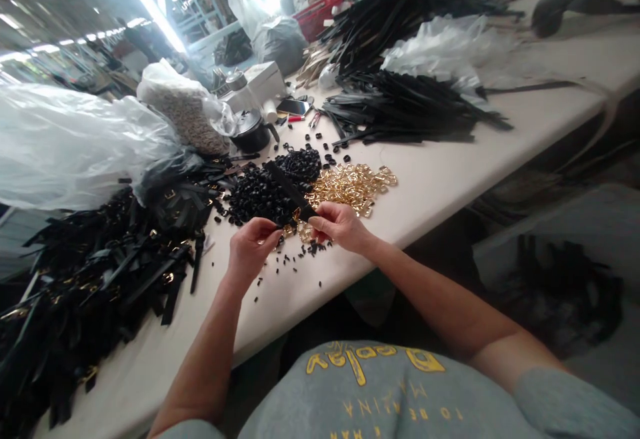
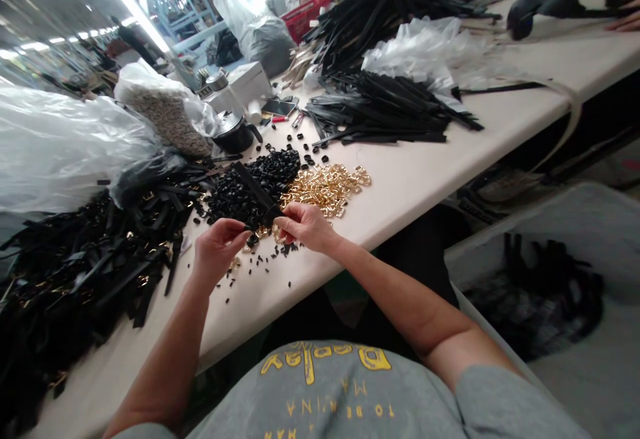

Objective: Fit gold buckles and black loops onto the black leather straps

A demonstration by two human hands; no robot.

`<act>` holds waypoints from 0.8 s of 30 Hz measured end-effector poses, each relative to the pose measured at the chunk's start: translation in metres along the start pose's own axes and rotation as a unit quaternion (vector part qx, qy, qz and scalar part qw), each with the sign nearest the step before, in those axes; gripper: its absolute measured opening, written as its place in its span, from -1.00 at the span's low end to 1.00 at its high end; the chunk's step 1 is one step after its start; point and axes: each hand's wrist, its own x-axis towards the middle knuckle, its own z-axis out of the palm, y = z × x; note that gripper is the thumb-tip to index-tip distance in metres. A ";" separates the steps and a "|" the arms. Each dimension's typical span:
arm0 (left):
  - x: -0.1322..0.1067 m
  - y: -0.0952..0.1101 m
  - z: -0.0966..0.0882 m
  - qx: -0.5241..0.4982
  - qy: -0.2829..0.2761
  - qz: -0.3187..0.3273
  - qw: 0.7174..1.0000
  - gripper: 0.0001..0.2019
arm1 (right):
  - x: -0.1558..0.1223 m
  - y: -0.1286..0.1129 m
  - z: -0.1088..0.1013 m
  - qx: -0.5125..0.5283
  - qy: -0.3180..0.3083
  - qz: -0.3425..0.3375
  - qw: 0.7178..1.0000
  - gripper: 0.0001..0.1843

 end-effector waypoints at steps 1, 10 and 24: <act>0.002 0.004 0.008 -0.046 0.007 -0.004 0.999 -0.79 | 0.001 0.001 -0.001 0.003 0.005 -0.001 1.000 -0.59; 0.010 0.025 0.050 -0.355 0.019 -0.107 0.928 -0.76 | 0.004 0.006 -0.010 -0.029 0.017 -0.010 0.999 -0.66; 0.013 0.022 0.057 -0.414 0.059 -0.157 0.895 -0.68 | 0.005 0.013 -0.002 -0.076 -0.009 -0.018 0.997 -0.71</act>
